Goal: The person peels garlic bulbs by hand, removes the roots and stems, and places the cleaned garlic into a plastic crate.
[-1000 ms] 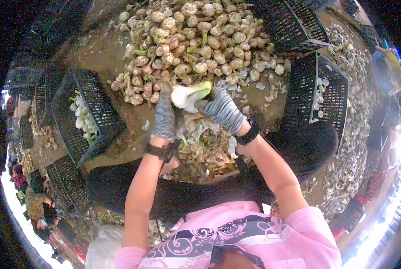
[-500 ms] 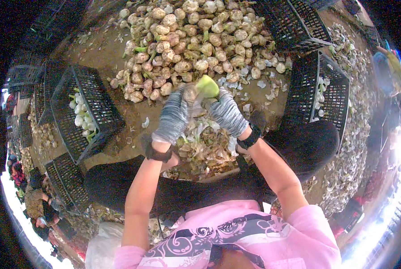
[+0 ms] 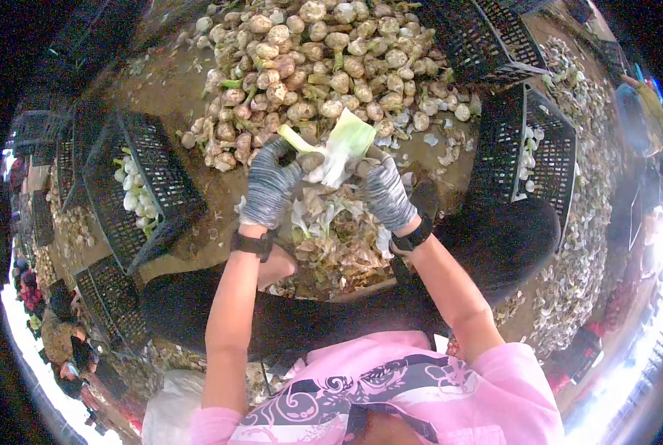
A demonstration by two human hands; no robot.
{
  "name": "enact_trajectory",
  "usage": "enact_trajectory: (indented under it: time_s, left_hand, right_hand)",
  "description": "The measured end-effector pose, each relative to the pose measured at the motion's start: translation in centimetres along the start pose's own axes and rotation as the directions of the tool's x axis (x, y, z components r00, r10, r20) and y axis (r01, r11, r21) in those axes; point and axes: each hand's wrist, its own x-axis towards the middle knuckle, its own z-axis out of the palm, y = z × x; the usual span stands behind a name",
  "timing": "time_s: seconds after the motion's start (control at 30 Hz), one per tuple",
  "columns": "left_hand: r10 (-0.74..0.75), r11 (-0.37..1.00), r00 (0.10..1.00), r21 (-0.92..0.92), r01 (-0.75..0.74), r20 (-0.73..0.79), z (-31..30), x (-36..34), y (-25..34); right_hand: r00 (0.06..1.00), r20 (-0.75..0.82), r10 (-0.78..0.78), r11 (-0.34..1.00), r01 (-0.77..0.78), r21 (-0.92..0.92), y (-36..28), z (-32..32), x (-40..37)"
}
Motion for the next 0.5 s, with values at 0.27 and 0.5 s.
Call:
enact_trajectory:
  time_s: [0.27,0.5]
  left_hand:
    - [0.032,0.919,0.971,-0.388,0.064,0.237,-0.8,-1.3,3.4]
    - [-0.148,0.303,0.969,-0.923,0.237,0.199,0.2,-1.1,-0.1]
  right_hand:
    - [0.887,0.281,0.366,0.445,-0.432,0.784,0.4,-2.8,1.9]
    - [0.891,0.157,0.427,0.732,-0.442,0.518,-0.7,-0.3,-1.5]
